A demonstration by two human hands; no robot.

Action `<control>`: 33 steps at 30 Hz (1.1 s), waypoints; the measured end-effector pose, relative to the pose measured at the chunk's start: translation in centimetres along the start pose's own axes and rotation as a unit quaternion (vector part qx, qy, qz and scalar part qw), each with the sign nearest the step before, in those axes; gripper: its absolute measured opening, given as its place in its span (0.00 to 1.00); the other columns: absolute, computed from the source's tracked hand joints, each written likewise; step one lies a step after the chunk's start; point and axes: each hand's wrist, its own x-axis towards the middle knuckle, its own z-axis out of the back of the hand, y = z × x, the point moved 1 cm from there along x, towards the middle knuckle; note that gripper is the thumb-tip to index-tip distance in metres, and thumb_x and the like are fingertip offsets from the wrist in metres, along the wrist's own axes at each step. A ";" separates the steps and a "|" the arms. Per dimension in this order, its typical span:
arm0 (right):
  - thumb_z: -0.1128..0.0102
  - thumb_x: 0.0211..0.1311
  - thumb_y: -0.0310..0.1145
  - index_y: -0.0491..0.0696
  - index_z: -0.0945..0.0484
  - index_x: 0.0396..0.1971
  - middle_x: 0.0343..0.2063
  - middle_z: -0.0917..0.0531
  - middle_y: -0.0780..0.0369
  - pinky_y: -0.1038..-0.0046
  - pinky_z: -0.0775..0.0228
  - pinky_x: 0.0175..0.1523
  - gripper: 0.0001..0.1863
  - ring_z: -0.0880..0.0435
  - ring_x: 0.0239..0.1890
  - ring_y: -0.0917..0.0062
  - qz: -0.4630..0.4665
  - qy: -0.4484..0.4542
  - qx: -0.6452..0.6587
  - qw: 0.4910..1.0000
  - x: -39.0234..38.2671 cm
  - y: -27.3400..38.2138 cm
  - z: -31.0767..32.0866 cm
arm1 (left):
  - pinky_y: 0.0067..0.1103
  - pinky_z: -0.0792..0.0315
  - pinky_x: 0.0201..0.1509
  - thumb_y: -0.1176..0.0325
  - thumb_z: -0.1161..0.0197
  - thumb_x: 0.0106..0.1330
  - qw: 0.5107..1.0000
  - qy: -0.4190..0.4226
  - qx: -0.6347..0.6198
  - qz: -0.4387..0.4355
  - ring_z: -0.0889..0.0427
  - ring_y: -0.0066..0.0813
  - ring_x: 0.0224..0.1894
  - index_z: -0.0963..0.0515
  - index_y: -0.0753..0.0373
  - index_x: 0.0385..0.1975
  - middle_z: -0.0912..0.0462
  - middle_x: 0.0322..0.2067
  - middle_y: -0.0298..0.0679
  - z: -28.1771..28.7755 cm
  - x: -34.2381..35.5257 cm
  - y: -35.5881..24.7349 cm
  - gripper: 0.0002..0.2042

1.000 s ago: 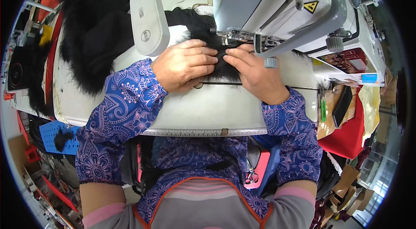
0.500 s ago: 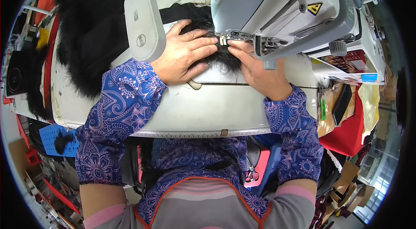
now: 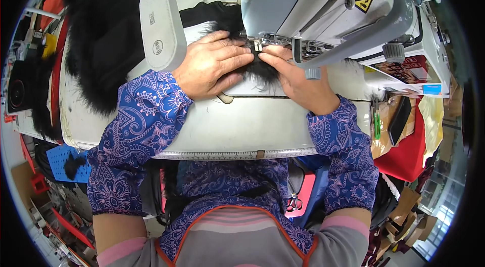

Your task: Sewing black fur material using an industrial sewing machine to create pompoms or apparel accessories.

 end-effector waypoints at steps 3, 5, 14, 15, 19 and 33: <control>0.42 0.48 0.19 0.54 0.19 0.46 0.47 0.18 0.70 0.68 0.27 0.52 0.23 0.18 0.47 0.72 0.007 0.006 -0.015 1.000 0.0 -0.2 -0.1 | 0.41 0.37 0.67 0.62 0.34 0.57 0.999 -0.003 0.003 0.033 0.24 0.36 0.58 0.19 0.60 0.47 0.19 0.50 0.39 -0.1 0.2 -0.1 0.18; 0.42 0.48 0.18 0.54 0.19 0.47 0.47 0.17 0.68 0.68 0.27 0.53 0.24 0.18 0.48 0.70 -0.005 0.005 0.008 1.000 -0.1 -0.4 -0.3 | 0.48 0.43 0.69 0.61 0.34 0.56 0.999 0.001 0.014 0.047 0.25 0.40 0.59 0.19 0.60 0.47 0.19 0.50 0.39 0.1 0.4 -0.1 0.19; 0.42 0.51 0.18 0.55 0.19 0.49 0.48 0.17 0.67 0.70 0.25 0.53 0.24 0.17 0.47 0.71 -0.046 0.041 0.028 0.998 -1.0 -1.5 -0.9 | 0.61 0.53 0.68 0.59 0.34 0.54 0.999 0.000 -0.001 0.043 0.32 0.41 0.65 0.20 0.58 0.49 0.22 0.53 0.35 -0.2 0.6 -0.3 0.22; 0.42 0.51 0.18 0.55 0.19 0.49 0.48 0.17 0.67 0.70 0.25 0.53 0.24 0.17 0.47 0.71 -0.045 0.043 0.028 0.998 -1.0 -1.5 -0.8 | 0.60 0.53 0.68 0.59 0.33 0.54 0.999 0.000 0.008 0.041 0.32 0.41 0.65 0.20 0.58 0.50 0.22 0.53 0.35 -0.2 0.6 -0.3 0.22; 0.42 0.52 0.18 0.55 0.20 0.49 0.48 0.17 0.67 0.70 0.26 0.53 0.23 0.17 0.47 0.71 -0.030 0.026 0.019 0.999 -0.6 -1.1 -0.6 | 0.56 0.50 0.68 0.58 0.34 0.55 0.998 0.012 -0.021 0.061 0.30 0.40 0.64 0.21 0.58 0.51 0.22 0.53 0.36 0.0 0.5 -0.2 0.23; 0.44 0.55 0.19 0.52 0.21 0.50 0.49 0.18 0.64 0.70 0.25 0.52 0.22 0.18 0.49 0.69 -0.032 0.021 0.006 0.999 -0.9 -1.4 -1.3 | 0.51 0.47 0.69 0.59 0.35 0.57 0.998 0.014 -0.019 0.063 0.29 0.42 0.62 0.23 0.61 0.52 0.22 0.55 0.41 0.0 0.5 -0.2 0.23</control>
